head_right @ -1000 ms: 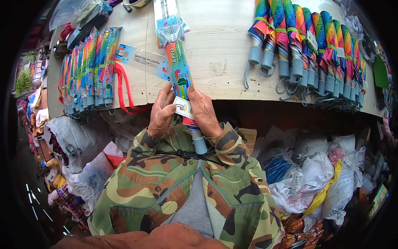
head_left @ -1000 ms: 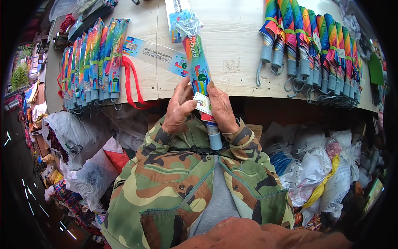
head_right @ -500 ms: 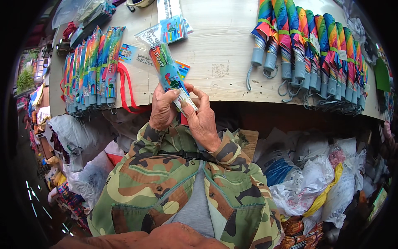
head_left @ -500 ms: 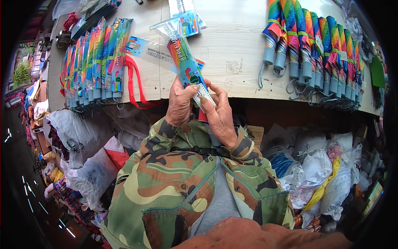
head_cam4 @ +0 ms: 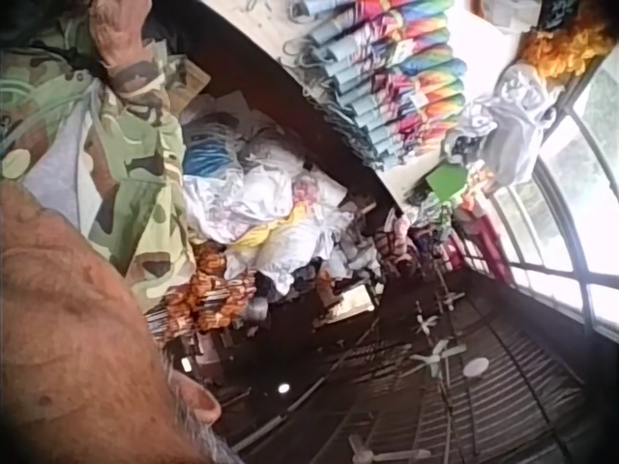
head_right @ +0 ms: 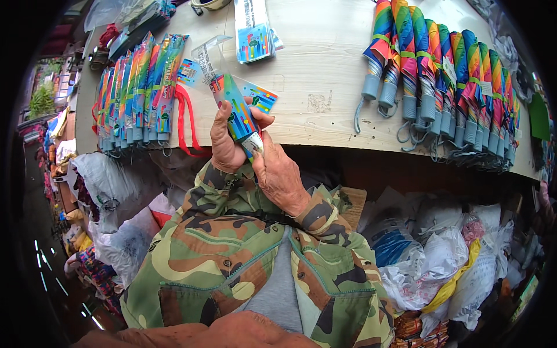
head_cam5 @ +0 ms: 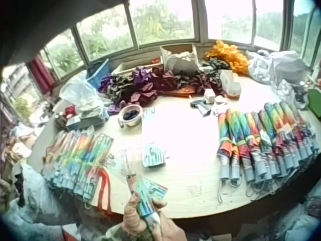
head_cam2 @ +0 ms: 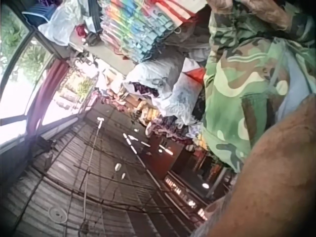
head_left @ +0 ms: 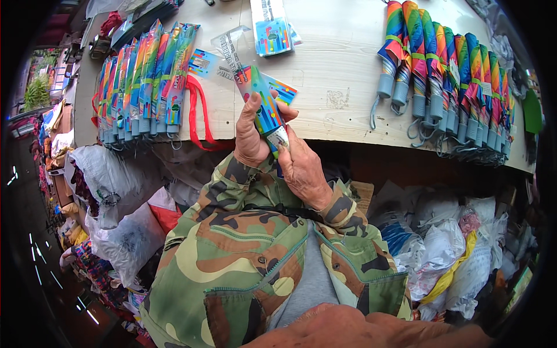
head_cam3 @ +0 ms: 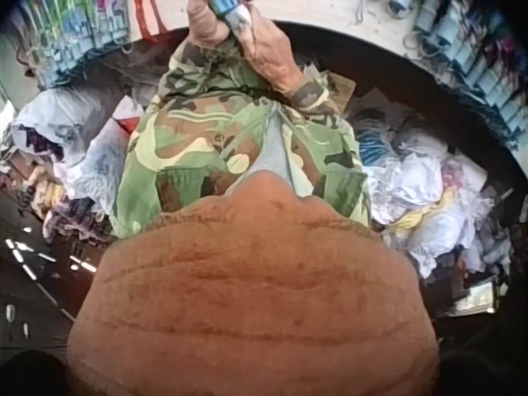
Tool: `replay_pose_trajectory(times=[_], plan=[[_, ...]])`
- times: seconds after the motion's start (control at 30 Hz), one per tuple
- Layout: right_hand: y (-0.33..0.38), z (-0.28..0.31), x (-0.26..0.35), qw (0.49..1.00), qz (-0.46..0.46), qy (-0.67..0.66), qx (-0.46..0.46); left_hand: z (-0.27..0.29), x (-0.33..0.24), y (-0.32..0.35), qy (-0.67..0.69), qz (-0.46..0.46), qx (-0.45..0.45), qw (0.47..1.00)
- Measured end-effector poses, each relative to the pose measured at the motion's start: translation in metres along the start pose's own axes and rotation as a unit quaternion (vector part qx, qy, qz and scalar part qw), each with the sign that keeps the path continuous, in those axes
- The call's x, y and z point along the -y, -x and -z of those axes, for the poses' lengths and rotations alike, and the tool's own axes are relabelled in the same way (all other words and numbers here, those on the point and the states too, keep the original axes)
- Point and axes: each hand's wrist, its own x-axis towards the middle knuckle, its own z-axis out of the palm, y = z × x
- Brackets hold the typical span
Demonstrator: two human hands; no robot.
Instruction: Packaging small colorful umbrellas into plastic sleeves at a workbench.
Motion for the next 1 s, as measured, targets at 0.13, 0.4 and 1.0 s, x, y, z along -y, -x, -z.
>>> replay_pose_trajectory(times=[0.13,0.4,1.0], plan=[[-0.029,0.009,0.008,0.983,-0.057,-0.172,0.036,-0.004,0.016,0.006,-0.075,-0.021,-0.014,0.997],[-0.005,0.017,0.027,0.955,-0.098,-0.278,-0.019,0.001,-0.017,-0.016,0.016,0.033,-0.045,0.998],[-0.033,0.015,0.034,0.917,0.300,0.165,-0.202,-0.016,-0.026,-0.013,0.097,-0.039,-0.038,0.994]])
